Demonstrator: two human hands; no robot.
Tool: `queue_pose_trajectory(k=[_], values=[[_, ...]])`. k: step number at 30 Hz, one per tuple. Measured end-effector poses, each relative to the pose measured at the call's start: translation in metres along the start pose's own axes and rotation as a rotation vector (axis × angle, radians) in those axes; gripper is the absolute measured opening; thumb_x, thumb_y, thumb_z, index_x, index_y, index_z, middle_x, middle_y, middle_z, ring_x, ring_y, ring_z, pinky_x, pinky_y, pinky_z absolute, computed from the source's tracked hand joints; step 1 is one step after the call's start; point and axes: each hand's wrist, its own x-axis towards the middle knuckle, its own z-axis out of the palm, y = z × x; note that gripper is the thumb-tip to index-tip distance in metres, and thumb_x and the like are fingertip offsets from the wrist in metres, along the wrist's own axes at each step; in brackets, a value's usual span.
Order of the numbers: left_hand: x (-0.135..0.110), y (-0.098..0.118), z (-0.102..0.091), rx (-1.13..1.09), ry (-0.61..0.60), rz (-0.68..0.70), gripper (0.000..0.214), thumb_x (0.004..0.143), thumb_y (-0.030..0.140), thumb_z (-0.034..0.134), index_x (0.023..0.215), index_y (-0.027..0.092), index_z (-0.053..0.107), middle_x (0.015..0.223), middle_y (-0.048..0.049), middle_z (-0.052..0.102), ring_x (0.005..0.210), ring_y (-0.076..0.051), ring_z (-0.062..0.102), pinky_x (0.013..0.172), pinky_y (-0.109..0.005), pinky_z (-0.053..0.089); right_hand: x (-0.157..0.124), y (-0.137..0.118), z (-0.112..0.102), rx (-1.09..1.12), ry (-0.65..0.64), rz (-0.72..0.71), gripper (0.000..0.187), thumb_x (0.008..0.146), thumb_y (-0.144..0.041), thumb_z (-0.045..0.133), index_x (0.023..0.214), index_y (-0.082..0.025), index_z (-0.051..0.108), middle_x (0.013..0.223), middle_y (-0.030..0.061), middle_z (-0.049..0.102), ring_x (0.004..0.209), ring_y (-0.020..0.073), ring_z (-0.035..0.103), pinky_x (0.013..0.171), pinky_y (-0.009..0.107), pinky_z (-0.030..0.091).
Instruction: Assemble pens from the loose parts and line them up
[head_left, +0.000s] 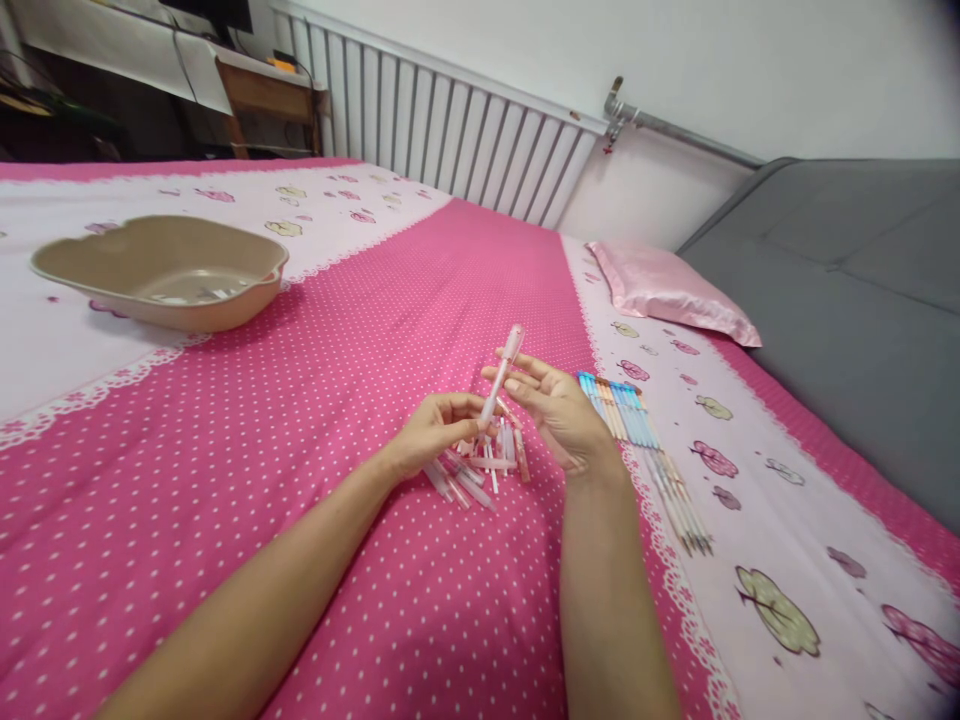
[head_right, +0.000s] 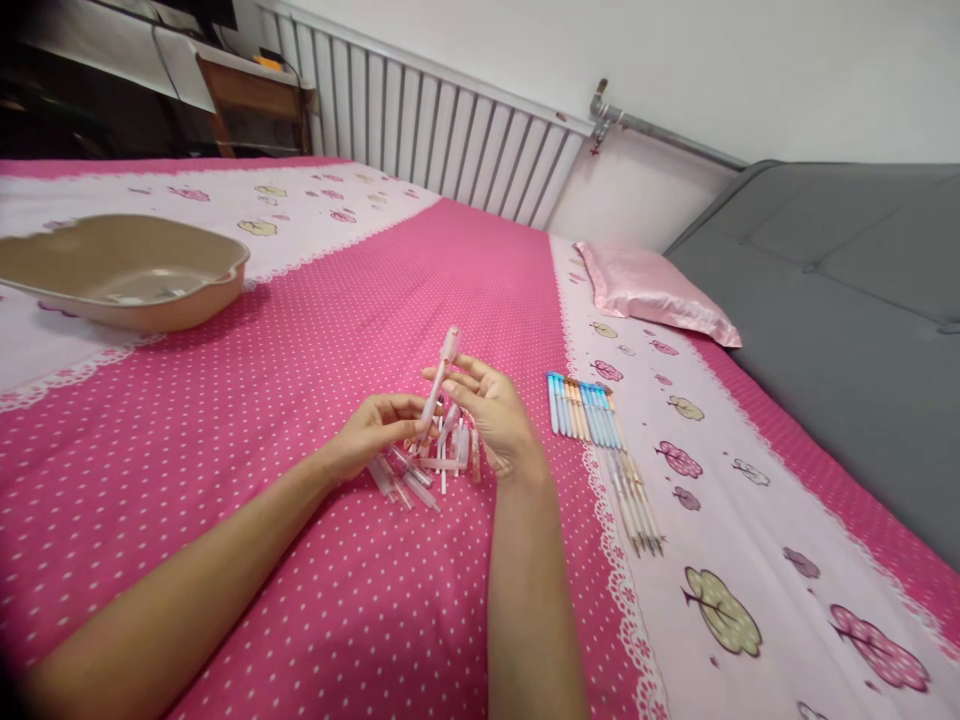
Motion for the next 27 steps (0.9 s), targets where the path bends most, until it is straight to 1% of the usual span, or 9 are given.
queue_pose_trajectory(k=[5, 10, 12, 15, 19, 21, 24, 27], values=[[-0.0004, 0.0008, 0.0005, -0.005, -0.011, -0.028, 0.025, 0.069, 0.027, 0.07, 0.089, 0.012, 0.067, 0.079, -0.0053, 0.068, 0.072, -0.013, 0.062, 0.069, -0.024, 0.049, 0.0021, 0.0026, -0.0003, -0.01, -0.002, -0.004, 0.039, 0.066, -0.025, 0.072, 0.103, -0.02, 0.06, 0.093, 0.006, 0.07, 0.094, 0.0183, 0.063, 0.087, 0.035, 0.048], [-0.0003, -0.0007, 0.0004, -0.035, -0.035, -0.021, 0.026, 0.069, 0.027, 0.071, 0.091, 0.012, 0.066, 0.081, -0.0048, 0.068, 0.074, -0.012, 0.063, 0.071, -0.024, 0.049, 0.0036, 0.0049, -0.002, -0.039, 0.061, -0.017, 0.043, 0.06, -0.027, 0.077, 0.1, -0.02, 0.062, 0.087, 0.0037, 0.068, 0.084, 0.0162, 0.063, 0.08, 0.032, 0.049], [0.0002, -0.0017, 0.0003, -0.036, -0.04, -0.023, 0.026, 0.069, 0.025, 0.071, 0.091, 0.013, 0.066, 0.08, -0.0041, 0.067, 0.072, -0.012, 0.062, 0.069, -0.023, 0.049, 0.0035, 0.0047, -0.0013, -0.053, 0.085, -0.014, 0.045, 0.057, -0.029, 0.079, 0.098, -0.02, 0.063, 0.084, 0.0026, 0.067, 0.08, 0.0154, 0.062, 0.076, 0.031, 0.05], [0.0009, -0.0032, 0.0001, -0.043, -0.049, -0.023, 0.027, 0.068, 0.024, 0.072, 0.091, 0.012, 0.065, 0.079, -0.0038, 0.067, 0.07, -0.011, 0.062, 0.067, -0.022, 0.049, 0.0034, 0.0046, 0.0002, -0.058, 0.115, -0.017, 0.046, 0.053, -0.031, 0.081, 0.094, -0.02, 0.064, 0.08, 0.001, 0.064, 0.076, 0.0147, 0.06, 0.075, 0.031, 0.049], [0.0011, -0.0043, 0.0, -0.039, -0.064, -0.015, 0.029, 0.068, 0.025, 0.073, 0.092, 0.012, 0.065, 0.081, -0.0047, 0.067, 0.069, -0.012, 0.062, 0.064, -0.023, 0.049, 0.0049, 0.0069, 0.0005, -0.093, 0.115, -0.027, 0.047, 0.053, -0.032, 0.081, 0.095, -0.02, 0.065, 0.075, -0.0007, 0.061, 0.074, 0.0142, 0.059, 0.076, 0.032, 0.048], [0.0011, -0.0044, 0.0001, -0.03, -0.059, -0.016, 0.03, 0.068, 0.026, 0.073, 0.093, 0.012, 0.065, 0.081, -0.0048, 0.067, 0.069, -0.012, 0.062, 0.063, -0.023, 0.049, 0.0053, 0.0076, 0.0004, -0.105, 0.125, -0.025, 0.049, 0.053, -0.032, 0.081, 0.097, -0.019, 0.064, 0.079, 0.0003, 0.062, 0.077, 0.0151, 0.06, 0.078, 0.032, 0.048], [0.0009, -0.0037, 0.0002, -0.026, -0.045, -0.017, 0.031, 0.067, 0.027, 0.073, 0.093, 0.012, 0.065, 0.078, -0.0043, 0.067, 0.067, -0.012, 0.062, 0.063, -0.023, 0.049, 0.0041, 0.0054, 0.0005, -0.077, 0.128, -0.038, 0.048, 0.057, -0.033, 0.079, 0.1, -0.02, 0.063, 0.093, 0.0045, 0.065, 0.092, 0.0177, 0.059, 0.087, 0.034, 0.045], [0.0005, -0.002, 0.0002, -0.036, -0.027, -0.007, 0.03, 0.067, 0.028, 0.073, 0.092, 0.012, 0.066, 0.078, -0.0041, 0.067, 0.068, -0.011, 0.061, 0.065, -0.022, 0.049, 0.0011, 0.0006, 0.0005, 0.001, 0.049, -0.028, 0.044, 0.063, -0.029, 0.075, 0.104, -0.021, 0.061, 0.104, 0.0059, 0.066, 0.105, 0.0178, 0.057, 0.096, 0.035, 0.04]])
